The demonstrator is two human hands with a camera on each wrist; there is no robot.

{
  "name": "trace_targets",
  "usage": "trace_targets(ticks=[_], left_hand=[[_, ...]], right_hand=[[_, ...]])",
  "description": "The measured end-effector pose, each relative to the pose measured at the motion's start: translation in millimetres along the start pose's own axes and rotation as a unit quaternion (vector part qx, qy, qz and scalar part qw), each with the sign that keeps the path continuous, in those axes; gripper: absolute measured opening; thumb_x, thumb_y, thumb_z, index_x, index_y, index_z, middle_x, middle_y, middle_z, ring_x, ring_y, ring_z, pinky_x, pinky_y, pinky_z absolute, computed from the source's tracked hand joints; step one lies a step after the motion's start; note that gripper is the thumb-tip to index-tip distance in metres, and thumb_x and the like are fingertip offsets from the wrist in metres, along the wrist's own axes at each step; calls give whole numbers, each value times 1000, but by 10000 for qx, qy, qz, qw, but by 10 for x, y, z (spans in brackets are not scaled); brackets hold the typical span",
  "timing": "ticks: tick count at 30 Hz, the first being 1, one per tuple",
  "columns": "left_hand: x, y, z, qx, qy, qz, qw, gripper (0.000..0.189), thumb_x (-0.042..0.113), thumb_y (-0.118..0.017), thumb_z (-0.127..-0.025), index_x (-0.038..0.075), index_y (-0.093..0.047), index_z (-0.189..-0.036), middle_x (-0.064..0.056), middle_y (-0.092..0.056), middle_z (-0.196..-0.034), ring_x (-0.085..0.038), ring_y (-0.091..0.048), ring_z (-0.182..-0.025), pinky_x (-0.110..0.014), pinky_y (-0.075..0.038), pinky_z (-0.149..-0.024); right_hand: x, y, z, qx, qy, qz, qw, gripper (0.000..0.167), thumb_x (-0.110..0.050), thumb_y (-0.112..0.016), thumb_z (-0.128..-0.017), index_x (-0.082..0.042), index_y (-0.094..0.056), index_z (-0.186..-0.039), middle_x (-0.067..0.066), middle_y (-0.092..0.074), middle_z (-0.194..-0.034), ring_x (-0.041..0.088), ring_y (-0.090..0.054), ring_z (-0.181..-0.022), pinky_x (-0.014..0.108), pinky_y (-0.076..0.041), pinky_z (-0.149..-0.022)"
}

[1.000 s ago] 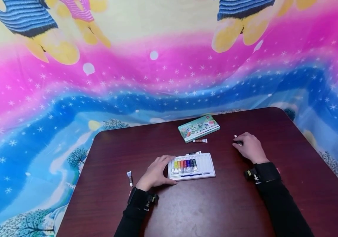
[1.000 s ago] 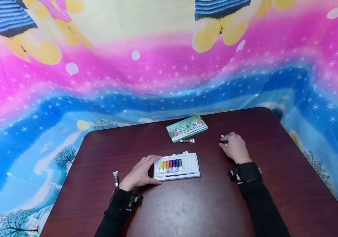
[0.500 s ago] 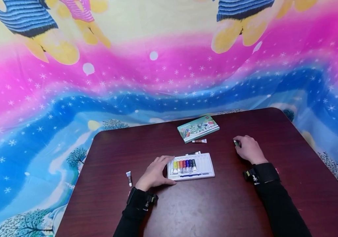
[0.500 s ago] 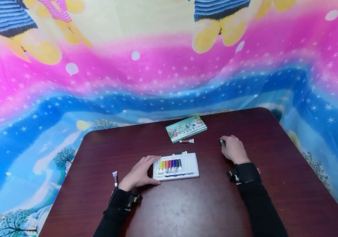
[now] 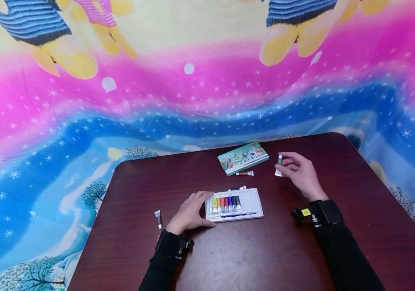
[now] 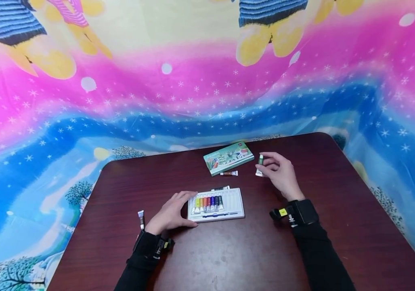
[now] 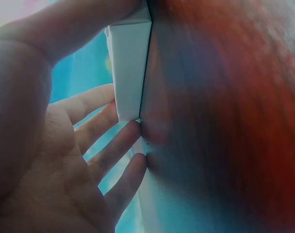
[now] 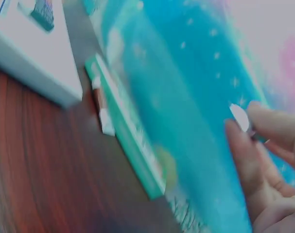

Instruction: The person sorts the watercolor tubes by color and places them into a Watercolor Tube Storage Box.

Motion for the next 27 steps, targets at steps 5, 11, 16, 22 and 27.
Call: trace_targets(ticks=[5, 11, 16, 22, 27], left_hand=[[4, 2, 3, -10, 3, 42, 10000, 102, 52, -91, -74, 23, -42, -159, -3, -49, -156, -29, -44, -144, -55, -39, -116], [12, 12, 0, -8, -8, 34, 10000, 101, 51, -91, -75, 23, -43, -159, -3, -49, -156, -29, -45, -143, -54, -40, -116], [15, 15, 0, -2, -19, 32, 10000, 102, 51, -91, -75, 22, -43, -159, -3, -49, -156, -29, -44, -143, -55, -40, -116], [3, 7, -5, 19, 0, 1, 10000, 102, 52, -91, -74, 23, -42, -159, -3, -48, -156, -29, -44, -143, -57, -40, -115], [0, -7, -7, -9, 4, -14, 10000, 102, 52, -91, -74, 23, -42, -159, -3, -48, -156, -29, -44, -144, -57, -40, -115]], right_hand=[[-316, -108, 80, 11, 442, -511, 9977, 51, -5, -81, -89, -5, -65, -137, -3, -71, -96, 8, -73, -77, 23, -60, -70], [-584, -215, 180, -192, 692, -429, 9965, 52, -4, -85, -84, -7, -69, -133, 6, -70, -104, 9, -74, -78, 22, -57, -68], [-735, -275, 238, -378, 844, -276, 9953, 53, -4, -86, -83, -4, -68, -133, 6, -69, -104, 9, -74, -79, 22, -59, -72], [-827, -355, 284, -588, 1094, 10, 9923, 53, -4, -86, -83, -7, -69, -133, 7, -69, -107, 6, -73, -83, 22, -60, -75], [-866, -436, 326, -870, 1281, -28, 9879, 55, 0, -85, -83, -6, -66, -135, 13, -68, -107, 7, -72, -88, 23, -60, -77]])
Point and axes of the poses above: each hand's wrist, its own z-axis away from the middle knuckle, its own y-axis out of the back of the hand, x = y × z, the point moved 4 cm from there along -z, towards the middle knuckle
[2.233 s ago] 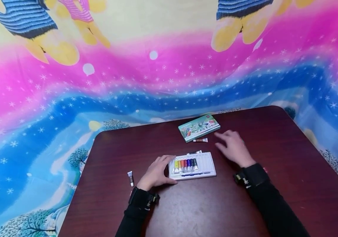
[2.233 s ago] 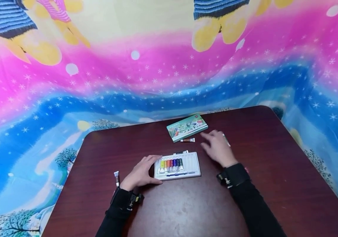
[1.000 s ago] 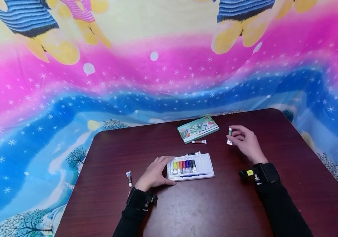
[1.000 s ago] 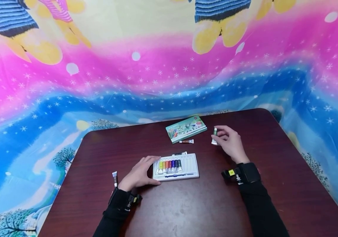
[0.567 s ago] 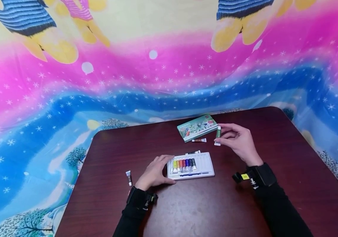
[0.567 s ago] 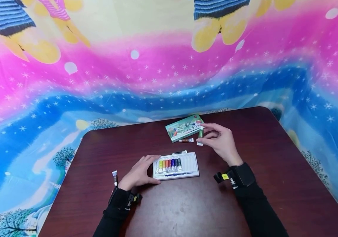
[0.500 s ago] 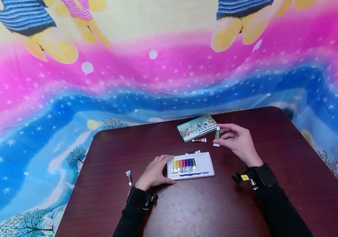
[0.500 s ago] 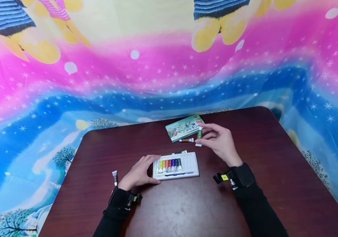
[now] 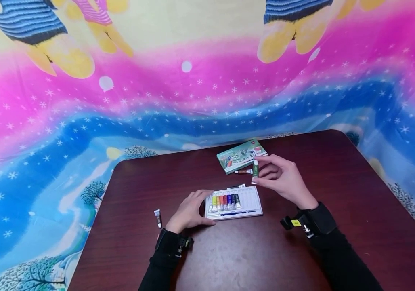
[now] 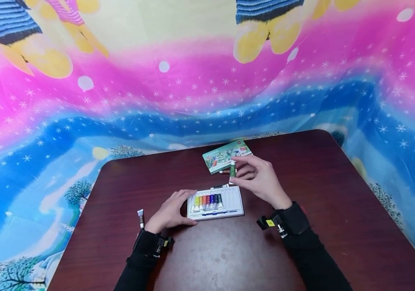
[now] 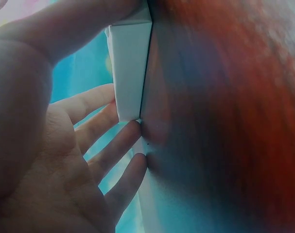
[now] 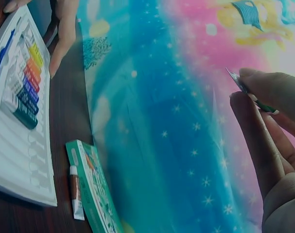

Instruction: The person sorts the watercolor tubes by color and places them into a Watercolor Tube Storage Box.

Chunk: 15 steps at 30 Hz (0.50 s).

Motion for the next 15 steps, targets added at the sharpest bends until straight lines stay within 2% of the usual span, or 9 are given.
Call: trace_targets(ticks=[8, 15], left_hand=[[-6, -5, 0, -3, 11, -1, 10000, 102, 53, -91, -74, 23, -42, -159, -3, -48, -156, -29, -43, -144, -57, -40, -115], [-5, -1, 0, 3, -5, 15, 10000, 102, 53, -91, -75, 23, -42, -159, -3, -48, -156, -29, -44, -144, -57, -40, -115]], right_hand=[[-68, -85, -1, -153, 192, -109, 9996, 58, 3, -84, -82, -7, -66, -136, 13, -68, -105, 11, -72, -88, 23, -60, -76], [-34, -127, -1, -281, 33, -72, 9996, 59, -1, -84, -84, -8, -64, -138, 12, -69, -107, 9, -72, -88, 24, -60, -77]])
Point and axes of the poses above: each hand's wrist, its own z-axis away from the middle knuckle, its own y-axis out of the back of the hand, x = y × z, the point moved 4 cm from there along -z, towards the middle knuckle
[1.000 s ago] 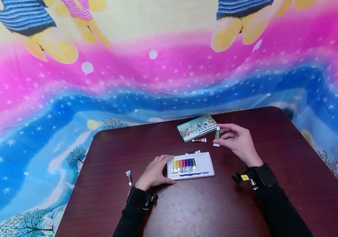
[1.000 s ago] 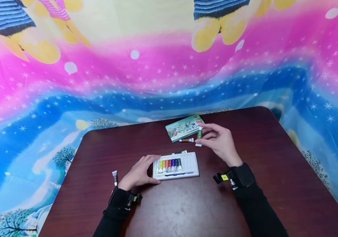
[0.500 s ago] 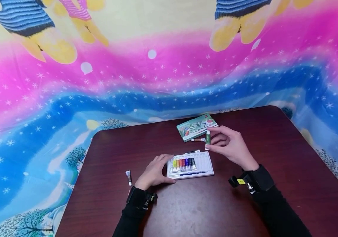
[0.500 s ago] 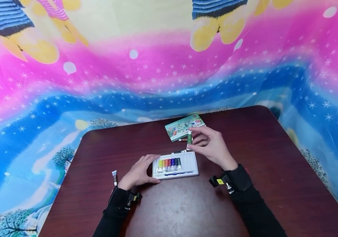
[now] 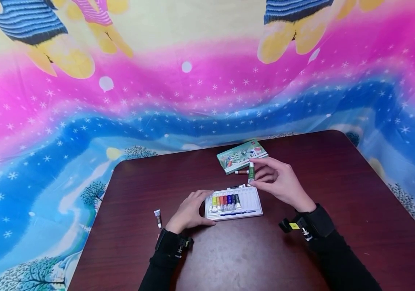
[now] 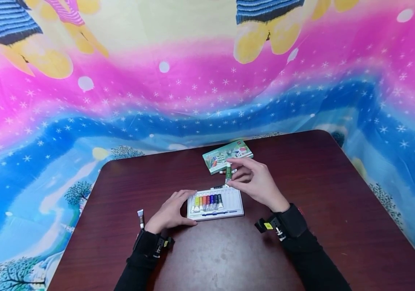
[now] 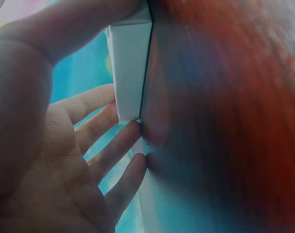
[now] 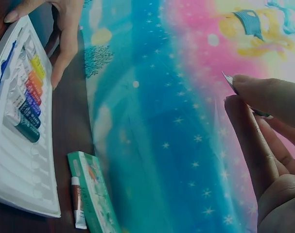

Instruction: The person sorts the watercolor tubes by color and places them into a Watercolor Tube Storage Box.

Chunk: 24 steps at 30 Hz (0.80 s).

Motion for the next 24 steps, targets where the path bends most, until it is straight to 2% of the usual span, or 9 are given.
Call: trace_targets(ticks=[3, 6, 11, 13, 15, 18, 22, 24], left_hand=[[-5, 0, 3, -2, 15, -4, 10000, 102, 53, -91, -75, 23, -42, -159, -3, -48, -156, -29, -44, -144, -57, -40, -115], [-9, 0, 10, -3, 39, 22, 10000, 101, 52, -91, -75, 23, -42, -159, -2, -48, -156, -29, -44, -144, -56, -40, -116], [-4, -7, 19, -5, 52, 55, 10000, 101, 52, -91, -75, 23, -42, -159, -3, -48, -156, -29, -44, -144, -56, -40, -116], [0, -12, 18, -13, 46, 39, 10000, 101, 52, -90, -75, 24, -42, -159, -3, -48, -157, -29, -44, -144, -56, -40, -116], [3, -14, 15, -16, 35, 45, 10000, 101, 52, -90, -75, 23, -41, -159, -3, -48, -157, -29, -44, -144, -55, -40, -116], [8, -8, 9, -14, 29, 21, 10000, 102, 52, -90, -75, 23, -41, -159, -3, -48, -157, -29, -44, -144, -54, -40, -116], [18, 8, 8, -16, 13, 3, 10000, 101, 51, -91, -75, 23, -42, -159, -3, -48, -157, -29, -44, -144, -53, -40, -116], [21, 12, 9, -16, 2, 4, 10000, 101, 51, -91, -75, 23, -42, -159, -3, -48, -157, -29, -44, -144, -53, -40, -117]], right_hand=[[112, -68, -5, -267, -305, -56, 9992, 59, -4, -85, -84, -10, -63, -139, 13, -68, -110, 10, -72, -89, 27, -61, -77], [311, -202, -5, -714, -654, -70, 9953, 59, -5, -85, -84, -9, -64, -139, 13, -67, -111, 12, -73, -88, 30, -62, -77], [706, -487, 50, -1543, -1197, 368, 9801, 57, -6, -84, -85, -5, -63, -138, 11, -68, -110, 12, -72, -86, 27, -61, -77], [820, -569, 81, -1740, -1393, 543, 9733, 56, -6, -84, -86, -5, -63, -138, 10, -68, -110, 12, -72, -87, 27, -60, -77], [888, -621, 102, -1796, -1546, 616, 9696, 55, -6, -84, -86, -6, -63, -137, 10, -68, -109, 13, -71, -88, 27, -60, -77], [928, -644, 116, -1693, -1616, 640, 9701, 55, -5, -84, -85, -6, -64, -136, 10, -68, -109, 15, -71, -89, 29, -60, -77], [943, -646, 123, -1548, -1502, 758, 9735, 55, -7, -86, -84, -5, -65, -134, 7, -68, -105, 15, -67, -89, 27, -58, -78], [935, -647, 127, -1532, -1352, 1014, 9736, 54, -10, -86, -84, -5, -66, -133, 5, -67, -103, 15, -63, -89, 27, -55, -79]])
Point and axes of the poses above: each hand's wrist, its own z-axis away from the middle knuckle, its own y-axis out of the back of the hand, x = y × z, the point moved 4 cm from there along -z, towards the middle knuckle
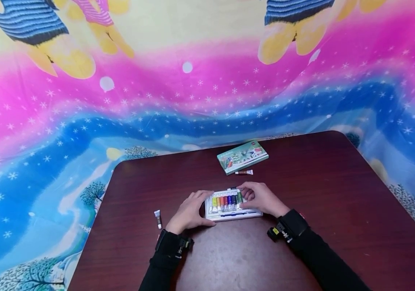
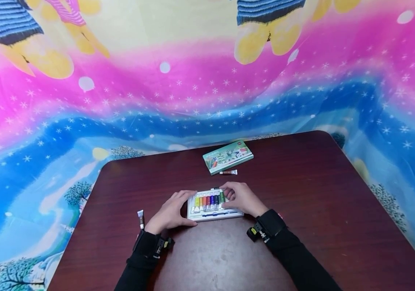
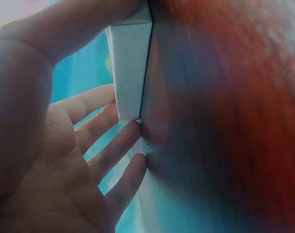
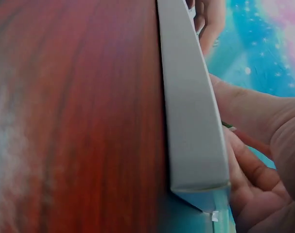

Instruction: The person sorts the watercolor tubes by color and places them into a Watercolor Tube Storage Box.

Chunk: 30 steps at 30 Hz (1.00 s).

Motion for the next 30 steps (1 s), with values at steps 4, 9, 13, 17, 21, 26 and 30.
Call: trace_targets(ticks=[4, 9, 13, 17, 21, 26, 30], left_hand=[[5, -2, 3, -1, -1, 8, 10000, 101, 51, -91, -76, 23, -41, -159, -3, -47, -157, -30, -43, -145, -54, -39, -117], [4, -8, 3, 3, 27, 25, 10000, 101, 51, -91, -75, 23, -41, -160, -3, -47, -157, -29, -43, -145, -55, -39, -117], [3, -9, 3, 11, 29, 24, 10000, 101, 51, -91, -75, 24, -41, -160, -2, -47, -157, -29, -43, -145, -55, -38, -117], [7, -6, 8, -9, 59, 44, 10000, 101, 51, -91, -75, 24, -41, -160, -2, -47, -157, -29, -43, -145, -55, -39, -117], [7, -3, 10, -17, 67, 63, 10000, 101, 51, -91, -76, 23, -41, -159, -2, -47, -157, -29, -43, -145, -55, -39, -117], [5, 3, 5, -8, 64, 61, 10000, 101, 50, -91, -75, 23, -42, -159, -2, -48, -157, -29, -43, -144, -54, -39, -117], [0, 3, -4, -11, 50, 42, 10000, 102, 52, -91, -75, 23, -42, -159, -3, -48, -157, -28, -44, -144, -54, -40, -116]], right_hand=[[-29, 22, 32, 215, 259, 947, 9949, 54, -21, -90, -81, -9, -72, -131, 1, -61, -100, 15, -51, -91, 29, -44, -77], [-64, 49, 64, 321, 452, 1769, 9827, 57, -31, -90, -80, -15, -72, -133, 1, -51, -98, 16, -38, -94, 32, -34, -75], [-95, 56, 66, 257, 431, 2192, 9744, 61, -36, -89, -81, -18, -70, -136, 1, -48, -96, 15, -35, -93, 30, -33, -72], [-139, 51, 62, 162, 488, 2773, 9594, 63, -41, -88, -81, -19, -69, -136, -2, -50, -95, 14, -37, -91, 26, -35, -68], [-192, 43, 67, 102, 737, 3252, 9427, 61, -41, -87, -82, -17, -69, -136, -2, -51, -92, 14, -39, -89, 26, -35, -68], [-224, 39, 77, 154, 980, 3616, 9270, 59, -41, -86, -84, -18, -70, -135, -1, -52, -92, 15, -40, -89, 26, -36, -69], [-239, 43, 84, 196, 1100, 3874, 9151, 57, -44, -85, -84, -21, -72, -134, 1, -54, -91, 16, -40, -88, 28, -37, -71]])
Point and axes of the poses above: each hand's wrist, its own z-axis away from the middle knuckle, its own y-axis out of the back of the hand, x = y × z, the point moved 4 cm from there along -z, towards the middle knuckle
